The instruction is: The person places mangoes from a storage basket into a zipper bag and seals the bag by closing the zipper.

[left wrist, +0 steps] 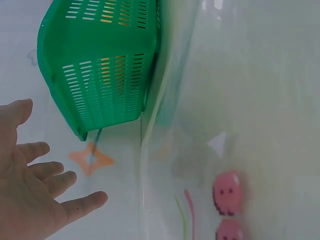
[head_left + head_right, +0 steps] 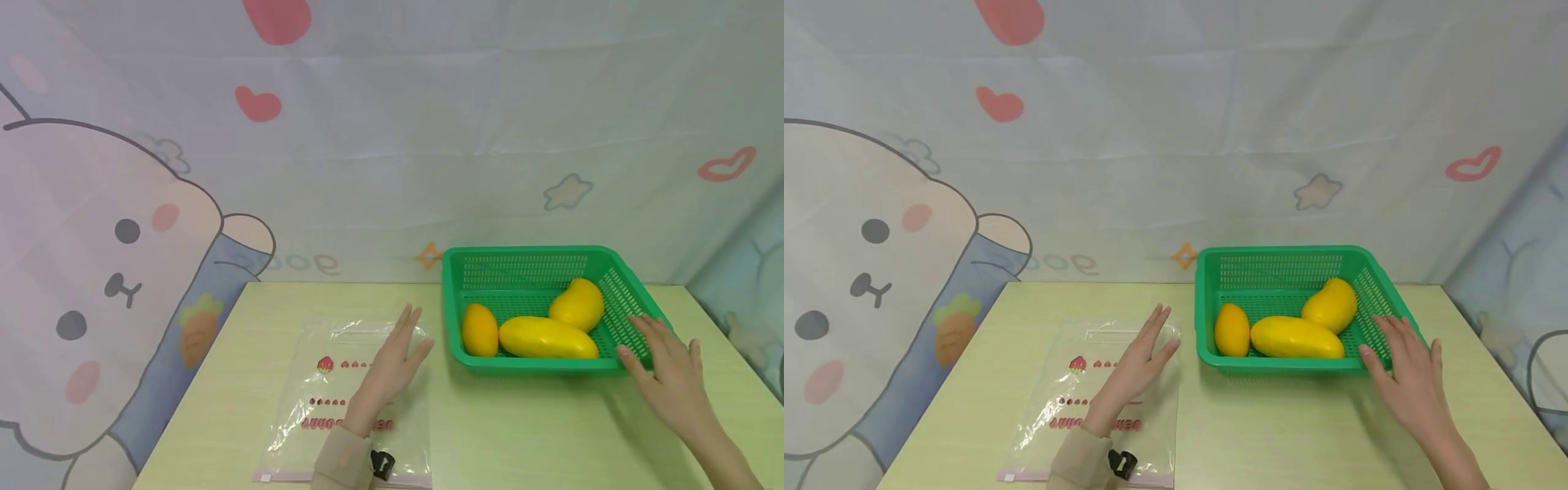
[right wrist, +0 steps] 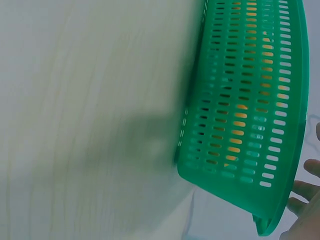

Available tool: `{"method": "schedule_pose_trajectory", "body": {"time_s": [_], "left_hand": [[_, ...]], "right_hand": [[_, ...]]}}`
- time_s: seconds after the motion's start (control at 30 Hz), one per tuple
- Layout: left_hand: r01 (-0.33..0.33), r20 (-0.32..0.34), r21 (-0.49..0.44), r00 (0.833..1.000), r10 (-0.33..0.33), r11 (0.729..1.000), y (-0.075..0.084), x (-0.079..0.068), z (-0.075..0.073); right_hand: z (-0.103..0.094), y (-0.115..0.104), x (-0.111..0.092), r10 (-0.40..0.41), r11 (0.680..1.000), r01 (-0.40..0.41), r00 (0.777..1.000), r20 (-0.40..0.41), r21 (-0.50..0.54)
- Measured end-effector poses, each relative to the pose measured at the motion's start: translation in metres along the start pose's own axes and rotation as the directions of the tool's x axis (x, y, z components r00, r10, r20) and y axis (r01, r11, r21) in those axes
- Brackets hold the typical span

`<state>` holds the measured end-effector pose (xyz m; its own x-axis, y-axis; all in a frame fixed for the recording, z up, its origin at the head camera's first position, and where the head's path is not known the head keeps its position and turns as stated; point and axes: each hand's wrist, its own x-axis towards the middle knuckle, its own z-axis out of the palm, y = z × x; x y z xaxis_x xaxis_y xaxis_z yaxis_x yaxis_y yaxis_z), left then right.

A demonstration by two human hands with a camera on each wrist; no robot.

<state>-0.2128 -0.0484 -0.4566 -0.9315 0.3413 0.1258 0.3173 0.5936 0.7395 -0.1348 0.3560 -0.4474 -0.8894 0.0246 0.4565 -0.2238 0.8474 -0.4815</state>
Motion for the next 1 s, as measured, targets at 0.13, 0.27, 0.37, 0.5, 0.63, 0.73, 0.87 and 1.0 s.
{"method": "schedule_pose_trajectory", "body": {"time_s": [0.13, 0.27, 0.37, 0.5, 0.63, 0.73, 0.87, 1.0], "left_hand": [[0.009, 0.008, -0.040, 1.000, -0.009, 0.999, 0.001, 0.002, 0.001], [0.010, 0.006, -0.104, 1.000, -0.010, 0.995, 0.002, 0.007, 0.001], [0.001, 0.000, -0.148, 1.000, -0.001, 0.989, 0.002, 0.011, 0.001], [0.006, 0.002, -0.216, 1.000, -0.006, 0.976, 0.001, 0.015, 0.003], [0.017, 0.016, -0.300, 1.000, -0.013, 0.954, 0.000, 0.020, 0.006], [0.016, 0.020, -0.339, 1.000, -0.010, 0.941, 0.002, 0.023, 0.007], [0.015, 0.021, -0.365, 1.000, -0.008, 0.931, 0.005, 0.026, 0.008], [0.032, 0.031, -0.378, 0.999, -0.022, 0.925, 0.006, 0.030, 0.011]], "right_hand": [[-0.004, 0.007, 0.005, -0.007, 1.000, 0.007, 1.000, -0.002, 0.010], [-0.009, 0.013, 0.010, -0.002, 0.999, 0.002, 1.000, 0.011, 0.055], [-0.013, 0.017, 0.014, 0.006, 0.997, -0.008, 1.000, 0.025, 0.083], [-0.017, 0.022, 0.020, 0.022, 0.995, -0.027, 0.998, 0.051, 0.100], [-0.020, 0.026, 0.026, 0.031, 0.994, -0.038, 0.997, 0.071, 0.100], [-0.021, 0.031, 0.030, 0.036, 0.994, -0.044, 0.995, 0.088, 0.098], [-0.023, 0.038, 0.035, 0.051, 0.989, -0.068, 0.990, 0.129, 0.129], [-0.025, 0.046, 0.038, 0.077, 0.982, -0.104, 0.982, 0.172, 0.157]]}}
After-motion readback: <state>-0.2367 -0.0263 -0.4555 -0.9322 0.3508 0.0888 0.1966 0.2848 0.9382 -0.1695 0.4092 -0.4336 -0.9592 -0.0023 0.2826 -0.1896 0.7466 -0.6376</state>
